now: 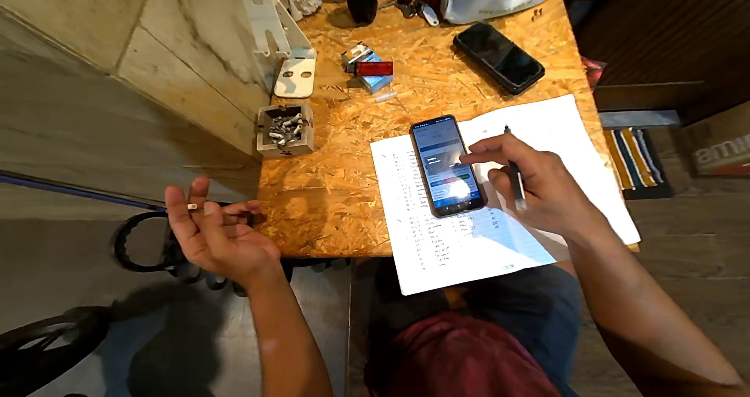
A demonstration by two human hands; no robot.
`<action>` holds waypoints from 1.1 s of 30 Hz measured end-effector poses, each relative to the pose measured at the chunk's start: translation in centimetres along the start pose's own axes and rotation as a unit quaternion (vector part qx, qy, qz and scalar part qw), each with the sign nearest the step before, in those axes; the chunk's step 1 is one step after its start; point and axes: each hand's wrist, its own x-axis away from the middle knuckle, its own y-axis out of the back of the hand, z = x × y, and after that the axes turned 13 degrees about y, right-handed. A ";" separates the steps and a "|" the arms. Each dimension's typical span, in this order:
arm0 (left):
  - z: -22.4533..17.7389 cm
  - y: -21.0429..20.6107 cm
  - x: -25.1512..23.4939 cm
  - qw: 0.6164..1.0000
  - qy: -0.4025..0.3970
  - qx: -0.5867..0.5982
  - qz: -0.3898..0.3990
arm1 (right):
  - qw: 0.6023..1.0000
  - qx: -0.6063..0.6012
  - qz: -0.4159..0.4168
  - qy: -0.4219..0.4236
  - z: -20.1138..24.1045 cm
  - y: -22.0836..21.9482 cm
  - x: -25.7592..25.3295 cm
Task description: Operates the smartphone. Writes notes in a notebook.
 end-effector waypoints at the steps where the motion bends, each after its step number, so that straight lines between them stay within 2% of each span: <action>1: 0.0 0.0 0.0 1.000 -0.001 -0.003 0.001 | 1.000 -0.005 -0.004 0.000 0.1 0.1 0.0; 14: 0.0 -0.1 0.0 1.000 -0.004 -0.001 -0.001 | 1.000 0.009 0.019 0.001 0.2 -0.5 0.3; 16: 0.1 0.2 -0.1 1.000 -0.003 -0.001 0.005 | 1.000 0.001 0.002 0.010 0.7 -0.3 0.3; 21: 0.0 0.6 0.0 1.000 0.004 -0.015 0.023 | 0.982 -0.172 -0.067 -0.023 3.6 -0.5 1.2; 24: 0.0 0.4 0.0 1.000 -0.003 -0.004 0.024 | 0.961 -0.259 -0.093 -0.008 4.2 -1.8 1.9; 28: -0.1 0.4 0.0 1.000 0.000 -0.013 0.029 | 0.951 -0.292 -0.105 0.004 4.5 -4.2 2.4; 33: -0.3 0.2 0.2 1.000 0.003 -0.012 0.024 | 0.953 -0.284 -0.105 -0.028 5.0 -5.4 2.3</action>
